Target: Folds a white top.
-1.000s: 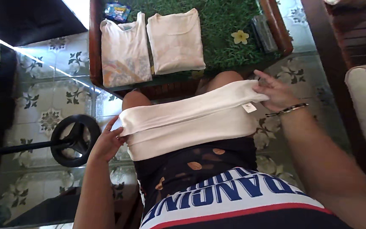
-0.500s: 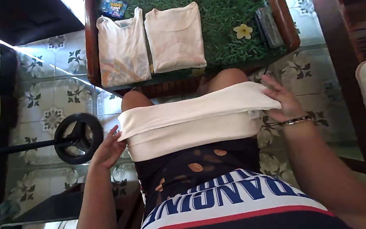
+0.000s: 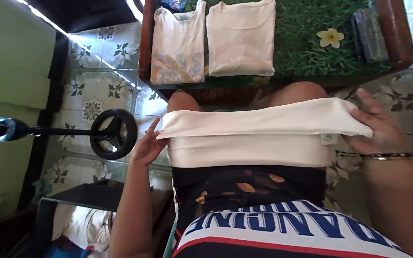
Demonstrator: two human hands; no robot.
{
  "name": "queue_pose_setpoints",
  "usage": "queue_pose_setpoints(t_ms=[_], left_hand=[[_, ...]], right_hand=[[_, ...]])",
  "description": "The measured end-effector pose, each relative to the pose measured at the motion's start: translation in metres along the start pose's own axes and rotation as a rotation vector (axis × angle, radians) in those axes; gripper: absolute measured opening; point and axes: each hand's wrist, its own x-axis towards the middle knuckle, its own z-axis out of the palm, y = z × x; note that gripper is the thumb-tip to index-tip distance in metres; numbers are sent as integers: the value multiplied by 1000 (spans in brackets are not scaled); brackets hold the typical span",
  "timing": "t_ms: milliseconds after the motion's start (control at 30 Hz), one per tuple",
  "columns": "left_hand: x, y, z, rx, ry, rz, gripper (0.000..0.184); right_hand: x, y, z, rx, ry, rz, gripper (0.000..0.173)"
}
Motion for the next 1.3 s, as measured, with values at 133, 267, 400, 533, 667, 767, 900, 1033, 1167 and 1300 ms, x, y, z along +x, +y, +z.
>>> queue_pose_setpoints(t_ms=[133, 267, 400, 533, 667, 767, 900, 1033, 1167, 1300], left_hand=[[5, -6, 4, 42, -18, 227, 58], [8, -15, 4, 6, -10, 312, 68], [8, -21, 4, 12, 12, 290, 73], [6, -16, 6, 43, 31, 270, 71], [9, -17, 1, 122, 24, 245, 74], [12, -22, -4, 241, 34, 214, 81], [12, -19, -3, 347, 130, 100, 78], [7, -11, 4, 575, 530, -35, 61], [-10, -11, 26, 941, 588, 537, 71], [-13, -29, 60, 1321, 282, 765, 83]], right_hand=[[-4, -4, -6, 9, -58, -52, 53], [-8, -3, -7, 1, -47, -66, 61], [-7, 10, -11, 24, -65, -80, 65], [-6, 10, -19, 53, -112, -100, 74], [-5, 15, -15, -17, -75, -73, 77], [-5, 26, -17, -23, -62, -35, 83], [-9, 26, -7, 11, 44, 28, 78], [-4, 23, -10, -225, 362, 296, 54], [-22, -1, 3, -772, 447, 58, 57], [-30, -3, 49, -1000, 282, -269, 74]])
